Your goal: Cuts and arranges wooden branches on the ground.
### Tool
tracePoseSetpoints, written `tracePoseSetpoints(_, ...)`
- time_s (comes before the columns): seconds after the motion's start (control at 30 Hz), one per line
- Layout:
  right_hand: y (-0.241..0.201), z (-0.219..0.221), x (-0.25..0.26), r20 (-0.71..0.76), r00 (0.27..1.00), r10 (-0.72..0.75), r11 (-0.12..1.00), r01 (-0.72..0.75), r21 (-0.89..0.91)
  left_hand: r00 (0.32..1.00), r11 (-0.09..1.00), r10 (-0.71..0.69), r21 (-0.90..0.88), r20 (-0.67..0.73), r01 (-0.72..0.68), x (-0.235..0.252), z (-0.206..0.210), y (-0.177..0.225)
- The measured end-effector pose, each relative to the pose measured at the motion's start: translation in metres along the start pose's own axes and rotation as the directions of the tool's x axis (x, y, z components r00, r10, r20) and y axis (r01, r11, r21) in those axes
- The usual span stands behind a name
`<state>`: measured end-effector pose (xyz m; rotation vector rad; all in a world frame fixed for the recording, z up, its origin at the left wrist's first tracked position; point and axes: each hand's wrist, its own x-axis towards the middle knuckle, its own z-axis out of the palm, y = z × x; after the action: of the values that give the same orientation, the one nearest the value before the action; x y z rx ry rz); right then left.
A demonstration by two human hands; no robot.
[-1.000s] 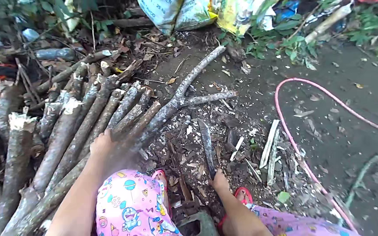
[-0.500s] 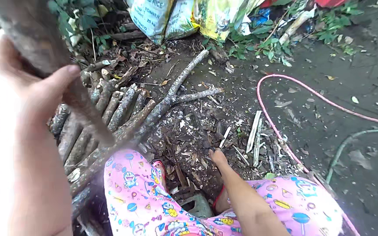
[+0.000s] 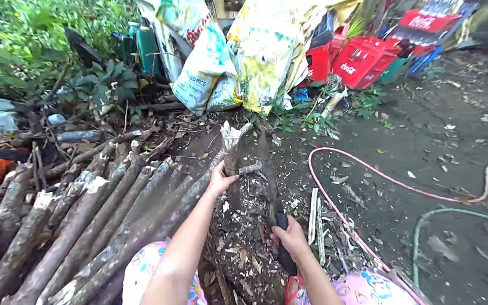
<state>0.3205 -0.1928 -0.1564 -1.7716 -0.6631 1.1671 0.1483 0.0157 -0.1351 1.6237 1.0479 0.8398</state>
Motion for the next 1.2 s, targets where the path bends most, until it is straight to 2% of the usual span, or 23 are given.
tracePoseSetpoints(0.1,-0.038,-0.015,-0.028,-0.038,0.959,-0.28,0.959,0.281,0.026,0.997,0.999,0.035,0.029,0.069,-0.037,0.015,0.0,0.004)
tracePoseSetpoints(0.2,-0.074,-0.021,-0.047,-0.117,0.825,-0.553,0.832,0.554,-0.03,0.997,0.996,0.075,0.05,0.025,-0.076,0.024,0.009,0.002)
tracePoseSetpoints(0.27,-0.093,-0.019,-0.056,-0.16,0.734,-0.66,0.748,0.662,-0.05,0.995,0.994,0.094,0.059,-0.032,-0.092,0.03,0.019,-0.002)
tracePoseSetpoints(0.33,-0.102,-0.014,-0.06,-0.185,0.682,-0.707,0.703,0.705,-0.09,0.993,0.994,0.096,0.067,-0.07,-0.092,0.034,0.029,-0.004)
tracePoseSetpoints(0.4,-0.099,-0.009,-0.061,-0.174,0.684,-0.708,0.706,0.682,-0.189,0.992,0.993,0.095,0.08,-0.081,-0.089,0.036,0.034,-0.004)
tracePoseSetpoints(0.47,-0.094,-0.01,-0.059,-0.084,0.784,-0.616,0.759,0.561,-0.332,0.992,0.991,0.102,0.1,-0.072,-0.095,0.035,0.038,-0.004)
tracePoseSetpoints(0.53,-0.1,-0.015,-0.057,0.041,0.917,-0.397,0.798,0.366,-0.479,0.991,0.988,0.115,0.115,-0.068,-0.106,0.034,0.039,-0.005)
tracePoseSetpoints(0.6,-0.103,-0.018,-0.055,0.072,0.95,-0.303,0.791,0.293,-0.537,0.99,0.986,0.125,0.117,-0.071,-0.116,0.032,0.039,-0.006)
tracePoseSetpoints(0.67,-0.103,-0.021,-0.056,0.113,0.953,-0.28,0.849,0.301,-0.435,0.99,0.985,0.122,0.13,-0.067,-0.112,0.029,0.039,-0.004)
tracePoseSetpoints(0.73,-0.101,-0.025,-0.06,0.199,0.95,-0.242,0.958,0.267,-0.11,0.993,0.984,0.104,0.154,-0.053,-0.094,0.026,0.038,-0.001)
tracePoseSetpoints(0.8,-0.103,-0.031,-0.065,0.335,0.925,-0.177,0.957,0.082,0.278,0.995,0.982,0.089,0.171,-0.05,-0.08,0.023,0.037,0.0)
tracePoseSetpoints(0.83,-0.103,-0.034,-0.066,0.378,0.912,-0.162,0.926,0.007,0.379,0.995,0.982,0.081,0.174,-0.049,-0.071,0.023,0.037,0.001)
tracePoseSetpoints(0.87,-0.104,-0.035,-0.067,0.373,0.913,-0.164,0.926,0.012,0.376,0.996,0.982,0.075,0.178,-0.048,-0.065,0.022,0.038,0.002)
tracePoseSetpoints(0.93,-0.105,-0.032,-0.069,0.245,0.945,-0.216,0.974,0.19,0.127,0.998,0.98,0.05,0.195,-0.042,-0.041,0.022,0.038,0.006)
tracePoseSetpoints(0.97,-0.107,-0.031,-0.07,0.172,0.948,-0.267,0.962,0.273,-0.008,0.998,0.979,0.04,0.201,-0.046,-0.03,0.023,0.039,0.008)
tracePoseSetpoints(1.03,-0.111,-0.03,-0.074,0.066,0.908,-0.413,0.897,0.418,-0.142,0.998,0.981,0.026,0.196,-0.062,-0.013,0.026,0.038,0.01)
tracePoseSetpoints(1.07,-0.114,-0.031,-0.077,0.018,0.86,-0.51,0.848,0.506,-0.162,0.997,0.981,0.022,0.193,-0.07,-0.009,0.028,0.038,0.01)
tracePoseSetpoints(1.13,-0.119,-0.032,-0.081,-0.063,0.723,-0.688,0.721,0.67,-0.179,0.997,0.983,0.015,0.184,-0.076,-0.001,0.031,0.036,0.007)
tracePoseSetpoints(1.2,-0.124,-0.029,-0.081,-0.121,0.598,-0.792,0.608,0.76,-0.227,0.996,0.985,0.004,0.17,-0.084,0.01,0.035,0.035,0.005)
